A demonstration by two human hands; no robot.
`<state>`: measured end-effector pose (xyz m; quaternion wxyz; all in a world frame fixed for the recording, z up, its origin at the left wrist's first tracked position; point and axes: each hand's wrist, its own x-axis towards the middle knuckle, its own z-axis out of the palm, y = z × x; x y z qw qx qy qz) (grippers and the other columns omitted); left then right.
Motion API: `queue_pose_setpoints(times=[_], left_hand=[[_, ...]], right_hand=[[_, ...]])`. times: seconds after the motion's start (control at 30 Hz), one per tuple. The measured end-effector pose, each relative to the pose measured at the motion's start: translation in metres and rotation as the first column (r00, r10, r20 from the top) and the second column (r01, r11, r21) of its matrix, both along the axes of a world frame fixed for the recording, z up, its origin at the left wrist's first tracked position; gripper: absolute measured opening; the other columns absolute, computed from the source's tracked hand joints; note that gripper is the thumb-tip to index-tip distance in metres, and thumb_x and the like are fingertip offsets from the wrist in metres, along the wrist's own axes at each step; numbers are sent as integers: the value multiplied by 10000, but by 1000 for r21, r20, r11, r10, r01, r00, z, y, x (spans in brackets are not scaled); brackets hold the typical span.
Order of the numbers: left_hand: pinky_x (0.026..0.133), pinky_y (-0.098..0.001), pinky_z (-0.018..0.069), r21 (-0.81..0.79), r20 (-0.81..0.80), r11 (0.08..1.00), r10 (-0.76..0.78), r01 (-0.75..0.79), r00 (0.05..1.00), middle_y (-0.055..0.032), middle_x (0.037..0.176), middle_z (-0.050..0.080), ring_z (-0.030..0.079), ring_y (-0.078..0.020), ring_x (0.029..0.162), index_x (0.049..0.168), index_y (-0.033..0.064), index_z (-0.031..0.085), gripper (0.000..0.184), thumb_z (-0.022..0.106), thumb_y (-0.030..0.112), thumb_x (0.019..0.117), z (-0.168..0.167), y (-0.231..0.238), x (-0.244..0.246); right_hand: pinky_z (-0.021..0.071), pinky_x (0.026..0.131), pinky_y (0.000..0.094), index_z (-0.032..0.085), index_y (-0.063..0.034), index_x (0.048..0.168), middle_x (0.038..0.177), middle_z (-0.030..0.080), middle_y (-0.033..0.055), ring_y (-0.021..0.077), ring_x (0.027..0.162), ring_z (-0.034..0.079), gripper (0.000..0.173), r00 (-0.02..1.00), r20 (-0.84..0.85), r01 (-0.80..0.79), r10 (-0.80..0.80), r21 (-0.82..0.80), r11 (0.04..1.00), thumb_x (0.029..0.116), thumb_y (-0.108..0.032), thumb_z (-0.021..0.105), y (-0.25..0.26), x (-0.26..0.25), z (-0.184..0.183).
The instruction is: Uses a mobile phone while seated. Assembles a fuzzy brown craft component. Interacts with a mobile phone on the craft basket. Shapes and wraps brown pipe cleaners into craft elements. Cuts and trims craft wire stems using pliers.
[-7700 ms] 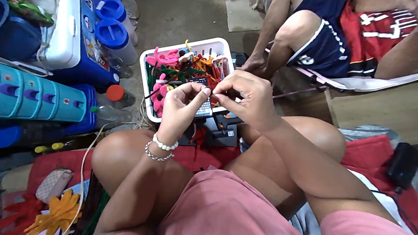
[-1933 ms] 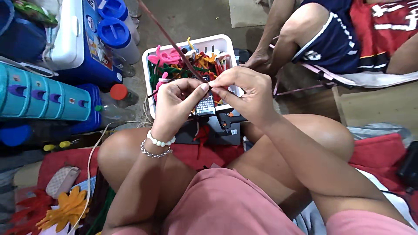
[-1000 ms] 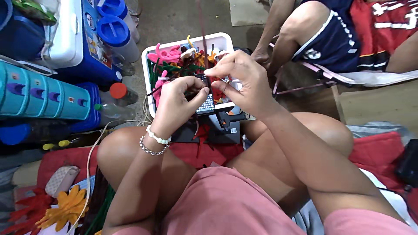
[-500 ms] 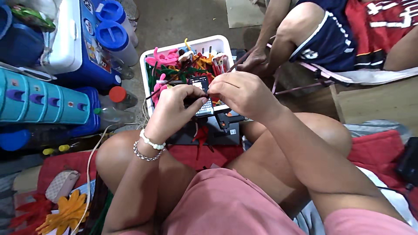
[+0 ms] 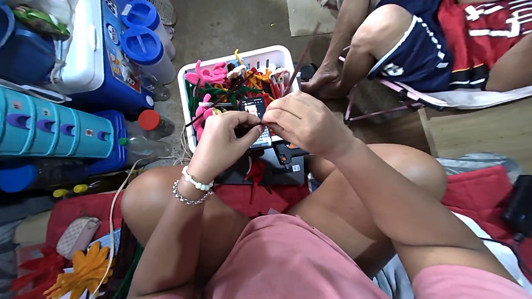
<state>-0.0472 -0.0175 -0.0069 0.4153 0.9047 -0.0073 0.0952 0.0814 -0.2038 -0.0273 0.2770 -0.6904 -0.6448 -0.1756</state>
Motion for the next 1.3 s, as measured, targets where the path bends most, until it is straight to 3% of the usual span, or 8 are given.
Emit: queue_pose_setpoints(times=[0.1,0.23,0.43,0.73,0.9,1.0,1.13,1.3], left_hand=[[712,-184,569,-49,-7,998,37,-37,999,23,883,734,680,-1,773,1001,96,752,105,671,155,970,-1,0,0],[731,-194,572,-65,25,990,124,-123,992,27,903,728,679,-4,794,1009,106,746,108,666,172,980,-5,-2,3],[743,-169,553,-37,70,970,241,-239,968,6,942,718,673,3,843,1036,96,737,128,669,192,985,-3,-9,5],[621,-151,536,-243,42,943,243,-226,969,34,880,715,653,5,709,1069,87,720,127,661,179,1004,-8,-12,4],[583,-161,537,-502,-100,822,255,-270,962,34,853,724,657,-21,661,1046,115,720,95,664,177,1003,-10,-15,1],[638,-164,534,-537,-101,796,267,-279,958,43,869,689,642,-22,717,1034,132,693,68,648,178,1012,-10,-19,4],[577,-153,503,-601,-123,745,270,-289,955,37,865,671,612,-21,674,1032,148,684,51,640,168,1016,-11,-23,6],[669,-200,575,-702,-161,640,285,-312,945,24,906,725,672,-38,724,1043,106,735,86,677,91,981,-15,-26,4]], right_hand=[[558,924,380,749,-38,1040,1053,745,134,259,1018,719,135,998,-39,57,-55,55,997,1003,-100,635,4,-4,-2],[534,810,389,772,-53,989,1038,756,103,225,933,707,103,952,-256,210,-171,136,968,970,-104,686,12,-15,-3],[444,848,466,792,-111,1034,1017,764,35,235,935,650,116,875,-426,297,-231,95,950,953,-141,715,10,-12,-1],[501,831,397,806,-57,1001,963,760,64,208,912,660,125,821,-555,278,-131,189,942,899,-32,739,15,-20,-7],[491,860,417,793,-59,1036,971,760,44,188,907,658,139,785,-606,267,-130,141,953,905,-72,750,15,-19,-7],[489,906,373,776,-76,1105,976,766,14,133,920,661,192,743,-658,286,-124,144,947,919,-112,744,16,-18,-6],[481,885,354,791,-83,1089,1000,770,14,143,930,648,176,731,-671,296,-121,152,943,920,-100,746,16,-20,-8],[486,894,378,790,-60,1060,993,764,31,165,948,653,147,730,-680,252,-70,173,952,929,-95,736,17,-21,-12]])
